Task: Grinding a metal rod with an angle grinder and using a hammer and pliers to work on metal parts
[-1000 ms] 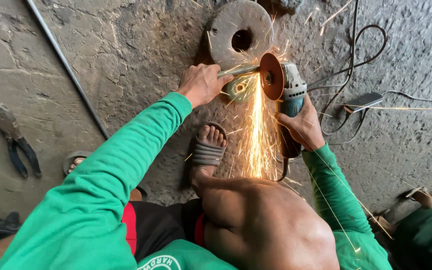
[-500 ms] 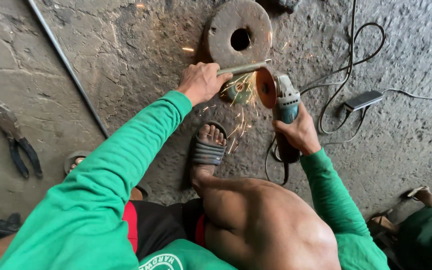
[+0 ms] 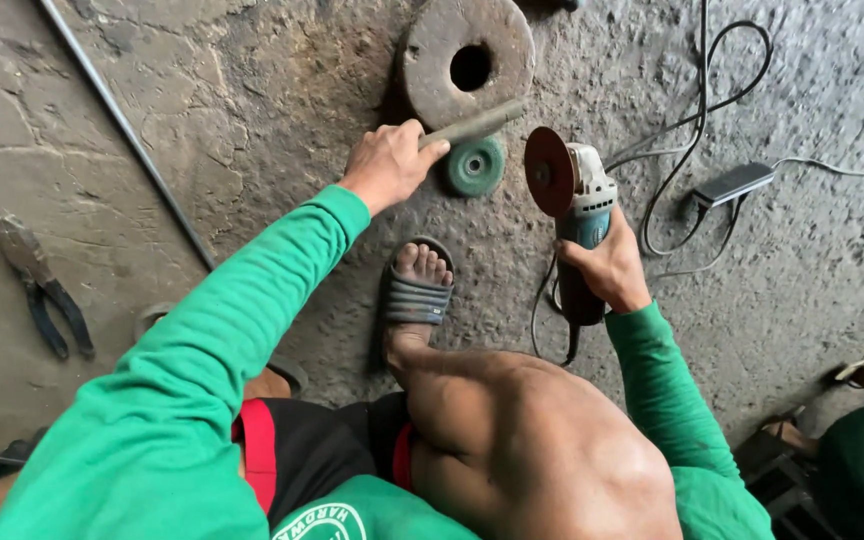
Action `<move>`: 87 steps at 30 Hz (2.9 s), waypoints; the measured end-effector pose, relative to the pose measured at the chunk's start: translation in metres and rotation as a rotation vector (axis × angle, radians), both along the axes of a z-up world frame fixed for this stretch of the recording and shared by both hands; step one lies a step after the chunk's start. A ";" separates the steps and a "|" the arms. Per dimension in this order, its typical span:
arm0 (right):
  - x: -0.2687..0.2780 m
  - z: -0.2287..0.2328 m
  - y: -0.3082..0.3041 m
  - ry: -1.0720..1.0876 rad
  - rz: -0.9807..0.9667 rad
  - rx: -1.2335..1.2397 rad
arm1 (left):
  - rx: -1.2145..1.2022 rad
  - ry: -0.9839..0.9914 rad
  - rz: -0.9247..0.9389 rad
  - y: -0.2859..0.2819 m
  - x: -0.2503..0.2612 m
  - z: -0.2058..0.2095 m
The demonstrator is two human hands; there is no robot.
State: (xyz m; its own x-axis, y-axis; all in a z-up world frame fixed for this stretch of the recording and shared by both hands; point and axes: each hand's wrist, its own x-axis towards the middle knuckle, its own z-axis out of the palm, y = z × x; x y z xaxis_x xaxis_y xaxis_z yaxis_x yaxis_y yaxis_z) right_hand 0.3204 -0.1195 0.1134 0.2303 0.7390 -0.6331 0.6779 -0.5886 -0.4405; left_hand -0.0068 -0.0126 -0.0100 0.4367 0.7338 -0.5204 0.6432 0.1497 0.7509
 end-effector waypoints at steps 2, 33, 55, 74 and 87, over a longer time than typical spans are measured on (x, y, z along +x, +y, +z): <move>-0.005 0.002 0.007 0.003 0.008 -0.010 | -0.044 0.003 -0.004 0.003 0.001 -0.003; -0.042 0.013 0.043 0.036 0.071 -0.044 | -0.123 0.099 -0.084 0.026 0.003 0.012; -0.035 0.001 0.050 0.004 0.085 0.010 | -0.093 0.006 -0.073 0.025 -0.001 0.024; -0.050 0.012 0.061 -0.031 0.120 0.023 | -0.116 0.025 -0.078 0.028 -0.001 0.026; -0.048 0.009 0.061 -0.028 0.088 -0.019 | -0.138 0.054 -0.097 0.028 0.003 0.018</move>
